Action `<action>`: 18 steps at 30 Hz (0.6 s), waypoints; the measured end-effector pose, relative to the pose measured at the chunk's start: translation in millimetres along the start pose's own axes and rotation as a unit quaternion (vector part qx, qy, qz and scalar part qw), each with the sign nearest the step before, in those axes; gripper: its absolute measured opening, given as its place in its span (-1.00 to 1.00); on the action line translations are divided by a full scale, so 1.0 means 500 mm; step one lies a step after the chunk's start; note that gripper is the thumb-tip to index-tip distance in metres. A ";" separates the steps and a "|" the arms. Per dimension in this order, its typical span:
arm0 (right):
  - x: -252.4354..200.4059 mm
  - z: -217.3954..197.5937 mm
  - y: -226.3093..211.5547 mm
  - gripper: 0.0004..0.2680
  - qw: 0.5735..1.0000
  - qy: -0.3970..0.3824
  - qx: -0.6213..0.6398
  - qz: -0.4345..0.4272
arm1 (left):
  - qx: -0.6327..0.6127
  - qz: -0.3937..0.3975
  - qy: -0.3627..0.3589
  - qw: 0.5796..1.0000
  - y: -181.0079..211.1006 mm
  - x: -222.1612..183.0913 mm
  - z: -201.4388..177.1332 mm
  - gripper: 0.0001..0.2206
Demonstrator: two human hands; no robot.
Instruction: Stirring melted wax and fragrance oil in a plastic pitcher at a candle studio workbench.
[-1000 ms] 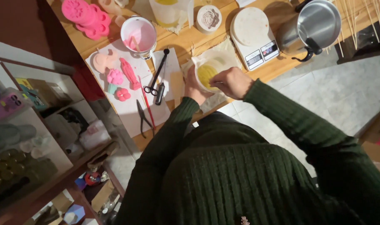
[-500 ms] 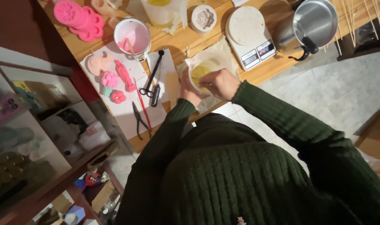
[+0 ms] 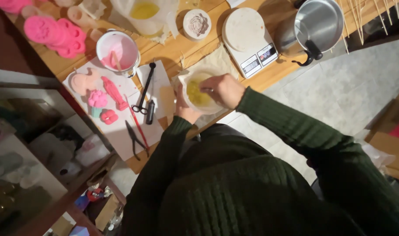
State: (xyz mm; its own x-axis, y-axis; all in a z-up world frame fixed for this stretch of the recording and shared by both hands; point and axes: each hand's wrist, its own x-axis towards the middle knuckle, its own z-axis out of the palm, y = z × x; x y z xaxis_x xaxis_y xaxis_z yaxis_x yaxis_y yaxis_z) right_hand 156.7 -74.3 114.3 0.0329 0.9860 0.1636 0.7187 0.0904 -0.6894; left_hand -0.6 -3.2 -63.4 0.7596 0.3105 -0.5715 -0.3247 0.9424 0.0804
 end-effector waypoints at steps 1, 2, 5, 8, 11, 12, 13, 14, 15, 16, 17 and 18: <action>-0.005 0.010 -0.003 -0.92 1.000 0.000 0.001 -0.014 | -0.045 -0.038 -0.009 0.998 0.001 0.023 -0.028 -0.43; -0.010 0.020 -0.006 -0.91 1.000 0.000 0.002 -0.029 | -0.090 -0.076 -0.018 0.993 0.001 0.046 -0.058 -0.36; -0.037 0.036 -0.021 -0.88 0.998 -0.019 -0.037 -0.057 | 0.000 -0.049 -0.069 0.996 0.025 -0.046 0.073 -0.57; -0.065 0.025 -0.016 -0.81 0.996 -0.025 -0.039 -0.070 | 0.640 0.325 -0.073 0.693 0.041 -0.085 0.082 -0.16; -0.079 -0.002 -0.005 -0.70 0.994 -0.046 -0.011 -0.098 | 0.630 0.286 -0.037 0.721 0.026 -0.060 0.008 0.01; -0.084 0.002 -0.001 -0.70 0.994 -0.048 -0.007 -0.097 | 0.630 0.283 -0.034 0.722 0.024 -0.059 0.001 0.01; -0.087 0.005 0.005 -0.66 0.991 -0.038 -0.010 -0.130 | 0.622 0.274 -0.043 0.732 0.023 -0.056 -0.004 -0.11; -0.091 0.008 0.009 -0.61 0.986 -0.027 -0.013 -0.163 | 0.614 0.265 -0.053 0.742 0.022 -0.054 -0.009 -0.23; -0.091 0.010 0.008 -0.61 0.986 -0.029 -0.010 -0.162 | 0.614 0.262 -0.051 0.743 0.013 -0.022 -0.054 -0.23; -0.091 0.013 0.007 -0.65 0.986 -0.024 -0.002 -0.166 | 0.272 0.065 -0.015 0.960 0.004 0.008 -0.100 -0.32; -0.090 0.014 0.006 -0.70 0.985 -0.020 0.006 -0.172 | -0.127 -0.142 0.025 0.981 -0.006 0.039 -0.145 -0.26; -0.090 0.011 0.001 -0.70 0.985 -0.022 0.008 -0.170 | -0.129 -0.142 0.027 0.981 0.003 0.045 -0.142 -0.26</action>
State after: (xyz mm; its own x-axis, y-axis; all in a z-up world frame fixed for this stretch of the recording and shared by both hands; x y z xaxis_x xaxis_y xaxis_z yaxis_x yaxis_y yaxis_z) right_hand 151.9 -117.7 102.7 -0.2387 0.9030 0.3572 0.6719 0.4192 -0.6107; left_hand -24.1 -3.7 -134.2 0.8113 0.0256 -0.5841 -0.2409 0.9249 -0.2941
